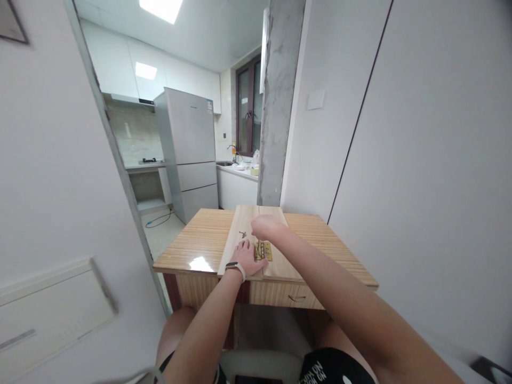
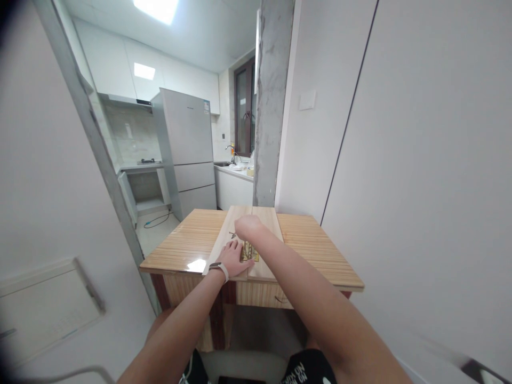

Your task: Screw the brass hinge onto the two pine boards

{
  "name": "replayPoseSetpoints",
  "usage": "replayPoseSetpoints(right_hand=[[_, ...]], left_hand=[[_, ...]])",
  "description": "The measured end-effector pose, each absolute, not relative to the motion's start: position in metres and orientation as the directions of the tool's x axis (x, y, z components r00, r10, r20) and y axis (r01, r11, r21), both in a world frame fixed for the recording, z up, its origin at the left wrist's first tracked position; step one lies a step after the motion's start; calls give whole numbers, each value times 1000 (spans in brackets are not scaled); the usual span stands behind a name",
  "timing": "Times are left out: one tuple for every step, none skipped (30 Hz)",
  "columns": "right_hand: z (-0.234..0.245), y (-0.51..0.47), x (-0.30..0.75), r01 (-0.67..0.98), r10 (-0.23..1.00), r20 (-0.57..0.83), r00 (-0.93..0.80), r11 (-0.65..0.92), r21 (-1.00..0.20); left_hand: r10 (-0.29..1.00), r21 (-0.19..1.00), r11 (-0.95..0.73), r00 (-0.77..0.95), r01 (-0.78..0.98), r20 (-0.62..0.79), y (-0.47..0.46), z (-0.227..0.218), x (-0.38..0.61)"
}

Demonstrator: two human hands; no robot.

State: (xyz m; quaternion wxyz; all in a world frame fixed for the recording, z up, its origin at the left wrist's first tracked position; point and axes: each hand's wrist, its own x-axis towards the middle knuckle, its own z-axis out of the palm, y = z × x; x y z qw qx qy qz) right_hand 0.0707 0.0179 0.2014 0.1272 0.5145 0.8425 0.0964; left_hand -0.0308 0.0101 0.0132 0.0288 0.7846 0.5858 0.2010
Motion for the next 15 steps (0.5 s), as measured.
replayPoseSetpoints(right_hand=[[203, 17, 70, 840, 890, -122, -440, 456, 295], [204, 16, 70, 834, 886, -125, -447, 463, 300], [206, 14, 71, 826, 881, -127, -456, 472, 308], [208, 12, 71, 816, 874, -130, -468, 484, 316], [210, 10, 72, 806, 866, -137, -481, 499, 319], [212, 8, 72, 794, 854, -152, -497, 518, 316], [213, 7, 73, 784, 842, -172, -511, 539, 307], [214, 7, 74, 776, 830, -194, -523, 558, 293], [213, 7, 74, 771, 821, -209, -532, 571, 281], [212, 8, 75, 771, 817, -213, -535, 576, 273], [211, 9, 76, 777, 822, -201, -532, 569, 270], [209, 10, 77, 790, 835, -175, -522, 551, 269], [207, 12, 77, 810, 852, -149, -501, 523, 267], [204, 14, 78, 829, 870, -129, -476, 493, 263], [203, 15, 78, 847, 885, -115, -452, 466, 256]], left_hand=[[930, 278, -313, 233, 908, 285, 10, 13, -31], [929, 276, -313, 233, 909, 288, 10, 13, -31], [928, 274, -313, 233, 909, 289, 10, 12, -31], [929, 274, -313, 233, 909, 289, 11, 12, -31], [929, 274, -314, 234, 909, 288, 11, 11, -31], [929, 275, -314, 234, 909, 286, 11, 10, -32], [929, 277, -315, 235, 908, 286, 12, 10, -32], [928, 279, -316, 235, 907, 288, 12, 9, -32], [927, 280, -318, 235, 906, 291, 12, 9, -32], [926, 280, -319, 235, 905, 295, 12, 9, -32], [924, 278, -321, 236, 905, 301, 12, 9, -32], [922, 276, -324, 237, 905, 306, 13, 9, -32], [921, 273, -326, 238, 905, 309, 13, 9, -31], [920, 271, -326, 238, 906, 311, 12, 9, -31], [920, 269, -325, 237, 907, 311, 12, 10, -31]])
